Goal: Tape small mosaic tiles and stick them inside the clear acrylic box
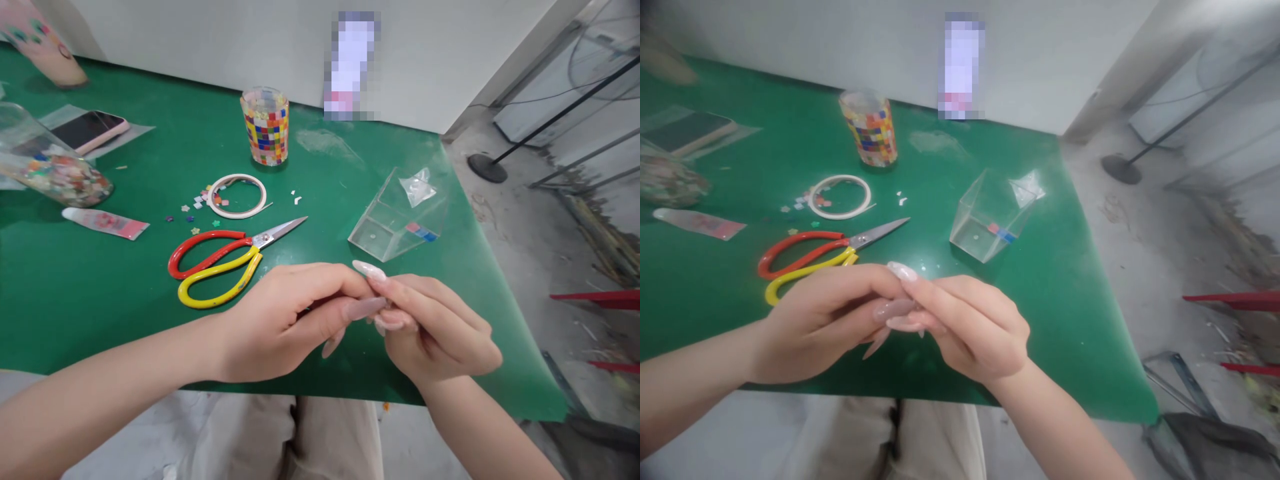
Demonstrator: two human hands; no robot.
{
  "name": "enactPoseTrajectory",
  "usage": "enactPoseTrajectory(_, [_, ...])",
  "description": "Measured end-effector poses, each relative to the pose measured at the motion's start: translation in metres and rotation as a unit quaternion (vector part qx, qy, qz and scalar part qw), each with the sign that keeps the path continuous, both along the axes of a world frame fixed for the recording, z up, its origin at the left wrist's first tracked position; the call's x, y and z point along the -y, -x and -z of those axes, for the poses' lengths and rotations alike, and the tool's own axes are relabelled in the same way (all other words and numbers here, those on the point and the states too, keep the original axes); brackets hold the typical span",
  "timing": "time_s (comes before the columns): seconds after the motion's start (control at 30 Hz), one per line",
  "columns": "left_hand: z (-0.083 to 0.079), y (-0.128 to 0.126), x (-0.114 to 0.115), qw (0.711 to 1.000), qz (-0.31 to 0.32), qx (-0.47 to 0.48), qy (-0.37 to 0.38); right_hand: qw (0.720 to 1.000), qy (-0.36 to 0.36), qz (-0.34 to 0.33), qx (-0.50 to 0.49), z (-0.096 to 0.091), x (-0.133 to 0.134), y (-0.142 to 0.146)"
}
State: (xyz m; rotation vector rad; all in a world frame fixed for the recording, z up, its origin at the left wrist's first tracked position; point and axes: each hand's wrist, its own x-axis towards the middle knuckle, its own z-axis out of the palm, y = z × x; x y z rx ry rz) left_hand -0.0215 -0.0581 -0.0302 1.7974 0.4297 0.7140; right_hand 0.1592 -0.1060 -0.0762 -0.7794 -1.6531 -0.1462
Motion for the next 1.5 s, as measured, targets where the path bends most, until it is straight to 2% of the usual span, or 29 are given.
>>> enactPoseTrajectory(0.27, [-0.003,-0.002,0.002,1.000,-0.008,-0.006,0.017,1.000,-0.001,-0.013,-0.008,-0.001,0.001,0.001])
enactPoseTrajectory(0.4, [-0.003,-0.001,0.005,0.998,-0.025,0.033,0.051,1.000,-0.013,0.016,0.000,0.000,0.001,-0.001])
enactPoseTrajectory(0.5, [-0.005,0.001,0.004,0.997,-0.045,0.018,0.058,0.999,-0.019,0.029,0.003,-0.001,0.000,-0.001])
enactPoseTrajectory(0.63, [-0.007,0.003,0.000,0.998,-0.028,0.000,0.056,0.998,-0.006,-0.061,-0.017,-0.008,-0.003,0.003])
enactPoseTrajectory(0.7, [-0.008,0.004,-0.002,0.998,-0.026,-0.003,0.055,0.996,0.011,-0.081,-0.028,-0.011,-0.003,0.005])
enactPoseTrajectory(0.83, [-0.009,0.005,-0.002,0.997,-0.010,-0.006,0.077,0.998,0.009,-0.058,-0.013,-0.014,-0.003,0.007])
enactPoseTrajectory(0.93, [-0.009,0.004,0.000,0.995,-0.009,0.022,0.101,0.997,0.005,-0.072,-0.007,-0.013,-0.005,0.005])
enactPoseTrajectory(1.23, [-0.007,0.004,0.003,0.998,-0.027,0.049,0.041,0.999,0.001,-0.051,0.003,-0.013,-0.004,0.006])
enactPoseTrajectory(1.5, [-0.006,0.003,0.006,0.994,-0.026,0.048,0.096,0.999,0.001,-0.041,-0.016,-0.005,-0.002,0.007])
